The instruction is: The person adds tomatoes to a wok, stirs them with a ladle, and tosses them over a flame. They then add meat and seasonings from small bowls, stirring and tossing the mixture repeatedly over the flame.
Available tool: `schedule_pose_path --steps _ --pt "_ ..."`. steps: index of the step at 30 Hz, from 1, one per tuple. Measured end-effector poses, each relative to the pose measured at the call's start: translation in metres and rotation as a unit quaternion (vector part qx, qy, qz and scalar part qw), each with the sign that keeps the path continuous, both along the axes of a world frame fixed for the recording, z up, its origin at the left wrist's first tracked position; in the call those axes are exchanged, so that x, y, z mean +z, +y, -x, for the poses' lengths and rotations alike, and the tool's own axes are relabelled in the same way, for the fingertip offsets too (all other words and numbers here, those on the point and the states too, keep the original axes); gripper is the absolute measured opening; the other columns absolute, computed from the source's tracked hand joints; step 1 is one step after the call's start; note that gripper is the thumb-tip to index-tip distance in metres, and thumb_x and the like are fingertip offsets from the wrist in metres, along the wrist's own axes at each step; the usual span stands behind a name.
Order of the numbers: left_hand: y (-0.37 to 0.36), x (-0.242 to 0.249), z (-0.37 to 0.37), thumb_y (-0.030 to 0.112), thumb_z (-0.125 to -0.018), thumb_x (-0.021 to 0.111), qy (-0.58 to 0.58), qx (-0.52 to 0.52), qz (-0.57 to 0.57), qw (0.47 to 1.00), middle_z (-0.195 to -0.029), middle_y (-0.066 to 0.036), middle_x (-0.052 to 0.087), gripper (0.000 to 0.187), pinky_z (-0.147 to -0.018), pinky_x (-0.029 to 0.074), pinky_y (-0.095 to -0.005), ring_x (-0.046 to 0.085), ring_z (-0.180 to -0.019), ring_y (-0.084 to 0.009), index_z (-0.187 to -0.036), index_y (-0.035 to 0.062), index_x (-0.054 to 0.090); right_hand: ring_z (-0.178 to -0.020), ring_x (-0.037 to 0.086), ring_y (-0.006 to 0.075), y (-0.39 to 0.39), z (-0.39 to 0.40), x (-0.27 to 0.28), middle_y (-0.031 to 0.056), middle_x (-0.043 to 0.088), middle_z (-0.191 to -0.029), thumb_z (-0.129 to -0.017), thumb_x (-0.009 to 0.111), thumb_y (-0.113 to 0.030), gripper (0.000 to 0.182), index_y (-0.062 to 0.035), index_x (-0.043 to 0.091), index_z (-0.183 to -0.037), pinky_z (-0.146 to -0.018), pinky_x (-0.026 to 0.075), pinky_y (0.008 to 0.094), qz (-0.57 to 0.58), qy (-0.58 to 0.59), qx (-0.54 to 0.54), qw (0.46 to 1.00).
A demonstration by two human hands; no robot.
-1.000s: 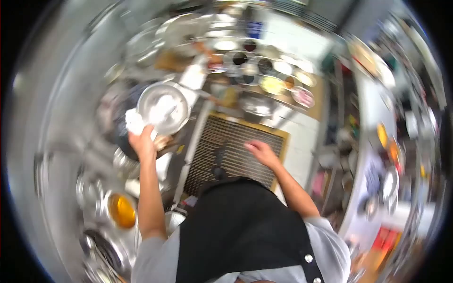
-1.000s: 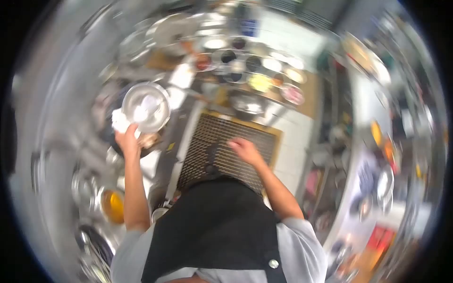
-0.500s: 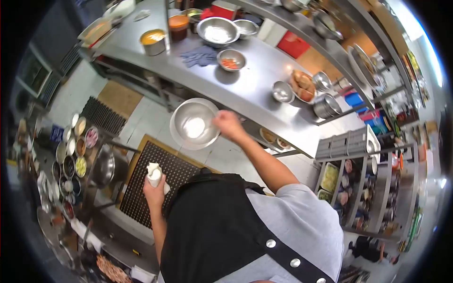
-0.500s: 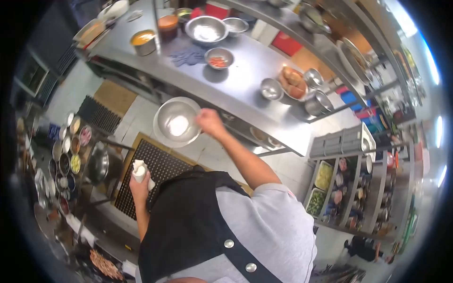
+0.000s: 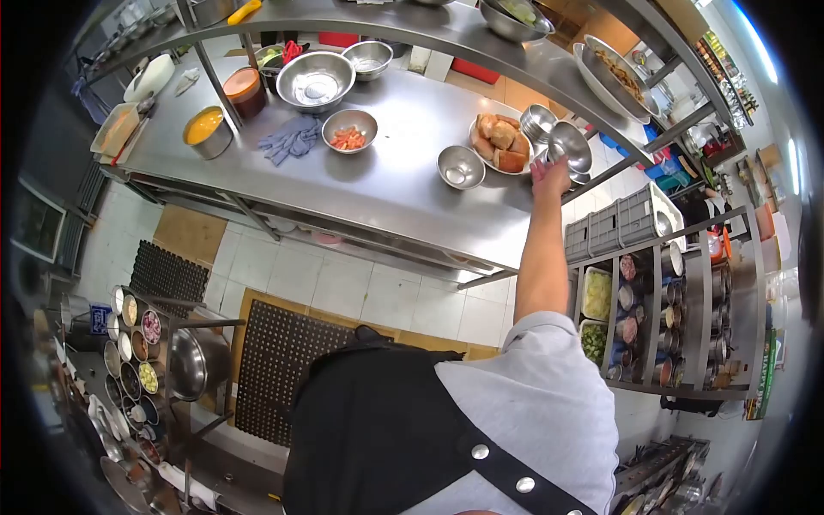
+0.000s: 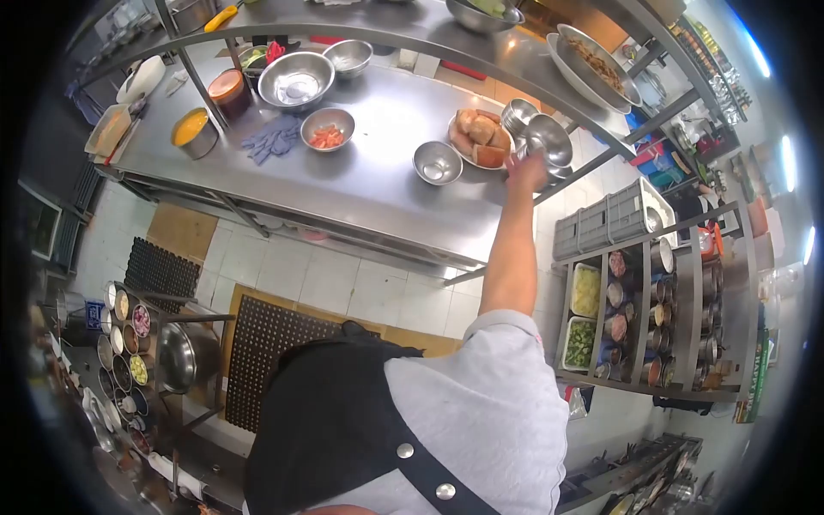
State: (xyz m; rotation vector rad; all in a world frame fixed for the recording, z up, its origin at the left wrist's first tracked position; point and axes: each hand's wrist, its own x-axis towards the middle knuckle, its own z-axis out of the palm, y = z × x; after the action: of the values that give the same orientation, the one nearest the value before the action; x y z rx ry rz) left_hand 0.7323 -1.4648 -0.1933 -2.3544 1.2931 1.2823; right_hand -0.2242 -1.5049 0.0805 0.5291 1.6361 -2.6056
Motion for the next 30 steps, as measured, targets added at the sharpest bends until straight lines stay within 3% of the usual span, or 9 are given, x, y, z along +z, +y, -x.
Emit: schedule_pose_path --steps 6,8,9,11,12,17,23,25,30 --pt "0.029 0.015 0.007 0.013 -0.085 0.075 0.048 0.215 0.066 0.973 -0.119 -0.019 0.067 0.054 -0.09 0.05 -0.0405 0.066 -0.104 -0.0315 -0.134 -0.0011 0.056 -0.074 0.064 0.0181 -0.074 -0.217 -0.144 0.0078 0.066 -0.084 -0.107 0.045 -0.034 0.035 -0.0057 0.061 -0.097 -0.055 0.05 0.0322 -0.138 0.159 0.308 0.928" --pt "0.038 0.025 0.007 0.012 -0.085 0.075 0.06 0.278 0.088 0.955 -0.12 -0.018 0.066 0.056 -0.09 0.05 -0.0407 0.066 -0.105 -0.0315 -0.135 -0.001 0.055 -0.073 0.061 0.0173 -0.095 -0.325 -0.219 0.0079 0.068 -0.084 -0.099 0.061 -0.028 0.022 -0.0065 0.066 -0.098 -0.065 0.051 0.0362 -0.359 0.315 0.523 0.706" --pt "0.045 0.028 0.007 0.012 -0.085 0.075 0.065 0.313 0.102 0.942 -0.121 -0.018 0.065 0.057 -0.09 0.05 -0.0408 0.065 -0.106 -0.0315 -0.136 -0.001 0.055 -0.081 0.065 0.0215 -0.092 -0.387 -0.259 0.0093 0.069 -0.087 -0.096 0.064 -0.028 0.023 -0.0052 0.068 -0.099 -0.075 0.053 0.0387 -0.174 0.118 0.708 0.675" --pt "0.063 0.032 0.002 0.012 -0.085 0.075 0.075 0.384 0.124 0.912 -0.122 -0.018 0.065 0.058 -0.091 0.049 -0.0409 0.065 -0.107 -0.0314 -0.138 -0.0009 0.053 -0.104 0.066 0.0309 -0.099 -0.493 -0.236 0.013 0.071 -0.108 -0.096 0.063 -0.032 0.029 -0.0057 0.069 -0.107 -0.094 0.051 0.0441 -0.206 0.208 0.931 0.218" --pt "0.072 0.037 0.0 0.011 -0.085 0.075 0.079 0.42 0.137 0.894 -0.123 -0.018 0.064 0.059 -0.091 0.049 -0.041 0.065 -0.107 -0.0314 -0.139 -0.0009 0.053 -0.112 0.065 0.0317 -0.092 -0.529 -0.311 0.0144 0.071 -0.116 -0.096 0.06 -0.038 0.036 -0.0073 0.07 -0.114 -0.096 0.049 0.0467 -0.132 0.412 0.895 0.105" --pt "0.128 0.089 0.005 0.014 -0.087 0.073 0.122 0.562 0.198 0.794 -0.122 -0.017 0.064 0.057 -0.09 0.049 -0.0413 0.065 -0.107 -0.0306 -0.138 -0.0002 0.053 -0.105 0.067 0.0403 -0.161 -0.638 -0.22 0.0213 0.071 -0.11 -0.088 0.063 -0.04 0.041 -0.0086 0.073 -0.112 -0.089 0.053 0.0477 -0.176 0.423 0.875 -0.157" --pt "0.183 0.056 -0.014 0.021 -0.09 0.07 0.165 0.728 0.325 0.581 -0.108 -0.012 0.068 0.04 -0.079 0.055 -0.0427 0.068 -0.094 -0.0285 -0.123 0.0002 0.063 -0.096 0.07 0.0376 -0.249 -0.778 -0.212 0.0185 0.074 -0.1 -0.09 0.066 -0.042 0.039 -0.0077 0.075 -0.106 -0.087 0.054 0.0474 -0.234 0.518 0.8 -0.192" --pt "0.197 0.033 -0.039 0.007 -0.086 0.073 0.231 0.773 0.343 0.481 -0.105 -0.007 0.069 0.04 -0.078 0.055 -0.0371 0.068 -0.088 -0.0223 -0.124 0.0021 0.062 -0.094 0.071 0.0367 -0.263 -0.841 -0.178 0.0187 0.074 -0.097 -0.089 0.069 -0.037 0.035 -0.0063 0.074 -0.105 -0.086 0.055 0.0461 -0.178 0.524 0.823 -0.125" --pt "0.147 0.101 -0.095 0.012 -0.089 0.072 0.262 0.769 0.466 0.35 -0.102 -0.008 0.069 0.032 -0.068 0.057 -0.0352 0.068 -0.08 -0.0207 -0.118 0.0032 0.062 -0.09 0.072 0.0324 -0.238 -1.023 -0.087 0.0193 0.073 -0.095 -0.092 0.07 -0.029 0.031 -0.0045 0.072 -0.11 -0.082 0.055 0.0394 -0.002 0.494 0.863 -0.107"
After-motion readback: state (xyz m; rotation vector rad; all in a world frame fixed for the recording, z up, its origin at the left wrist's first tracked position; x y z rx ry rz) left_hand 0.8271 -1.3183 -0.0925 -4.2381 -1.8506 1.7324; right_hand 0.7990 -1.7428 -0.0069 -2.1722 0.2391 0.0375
